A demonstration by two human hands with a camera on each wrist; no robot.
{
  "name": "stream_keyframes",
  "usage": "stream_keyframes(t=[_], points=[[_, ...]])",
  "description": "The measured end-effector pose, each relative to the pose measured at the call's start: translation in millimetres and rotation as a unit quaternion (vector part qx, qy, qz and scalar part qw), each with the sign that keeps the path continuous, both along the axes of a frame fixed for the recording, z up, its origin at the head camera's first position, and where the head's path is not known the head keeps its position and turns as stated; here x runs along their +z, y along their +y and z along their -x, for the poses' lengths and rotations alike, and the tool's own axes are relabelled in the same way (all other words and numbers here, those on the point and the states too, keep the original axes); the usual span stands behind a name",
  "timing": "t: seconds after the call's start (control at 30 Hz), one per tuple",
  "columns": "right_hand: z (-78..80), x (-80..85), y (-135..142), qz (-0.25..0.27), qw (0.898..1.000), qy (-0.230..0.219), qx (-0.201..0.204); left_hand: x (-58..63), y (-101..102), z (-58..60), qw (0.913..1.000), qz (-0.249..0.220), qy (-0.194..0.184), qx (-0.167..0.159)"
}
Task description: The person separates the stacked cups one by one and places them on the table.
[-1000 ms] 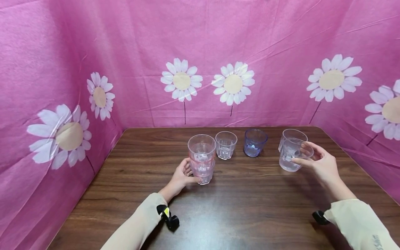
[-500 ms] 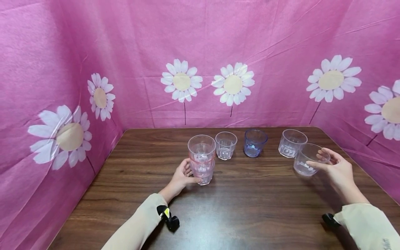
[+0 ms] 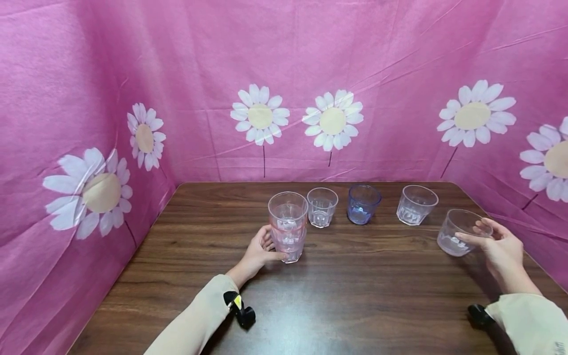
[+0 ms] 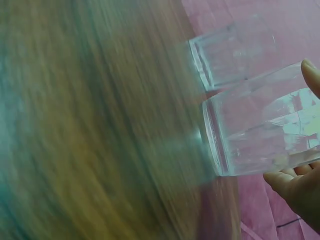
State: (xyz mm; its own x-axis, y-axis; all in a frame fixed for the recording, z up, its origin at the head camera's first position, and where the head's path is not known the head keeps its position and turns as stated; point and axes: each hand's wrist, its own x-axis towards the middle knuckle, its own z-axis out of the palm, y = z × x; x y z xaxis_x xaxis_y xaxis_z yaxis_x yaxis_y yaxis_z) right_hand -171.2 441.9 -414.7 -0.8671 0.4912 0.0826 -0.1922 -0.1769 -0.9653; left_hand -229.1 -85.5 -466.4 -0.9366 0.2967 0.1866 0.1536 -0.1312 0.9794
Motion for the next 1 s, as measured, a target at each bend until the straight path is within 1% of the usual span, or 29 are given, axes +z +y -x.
stream_keyframes(t=[0.13, 0.27, 0.47, 0.6, 0.67, 0.73, 0.77, 0.87, 0.93, 0.97, 1.0], points=[[-1.4, 0.3, 7, -0.004, 1.0, -0.014, -0.016, 1.6, 1, -0.3, 1.0, -0.002, 0.0, 0.001], [-1.6, 0.5, 12, -0.013, 1.0, -0.02, -0.015, 3.7, 1, -0.1, 1.0, -0.002, -0.004, -0.002], [-1.7, -1.0, 13, -0.07, 0.997, -0.041, -0.005, 3.8, 0, 0.0, 1.0, 0.0, -0.006, 0.0], [-2.0, -3.2, 15, -0.1, 0.993, -0.055, 0.0, 2.9, -1, -0.6, 1.0, 0.002, -0.005, 0.0], [-1.7, -3.6, 16, -0.123, 0.99, -0.068, 0.0, 2.4, -1, -0.6, 1.0, 0.003, -0.004, 0.0], [-1.0, -3.2, 18, -0.151, 0.985, -0.087, 0.002, 2.1, -1, -0.2, 1.0, 0.004, -0.004, -0.001], [-1.0, -2.0, 18, -0.176, 0.979, -0.103, 0.001, 2.0, -1, 0.0, 1.0, 0.004, -0.004, -0.001], [-1.3, 2.7, 16, -0.262, 0.953, -0.153, -0.002, 2.1, 0, 0.3, 1.0, 0.005, -0.004, -0.002], [-2.6, 7.2, 13, -0.308, 0.937, -0.167, -0.008, 2.3, -1, 0.1, 1.0, 0.006, -0.003, -0.003], [-3.6, 10.2, 11, -0.332, 0.927, -0.174, -0.018, 2.5, -1, -0.1, 1.0, 0.006, -0.002, -0.003], [-4.5, 13.3, 8, -0.345, 0.922, -0.174, -0.027, 2.8, -1, -0.2, 1.0, 0.007, -0.001, -0.004]])
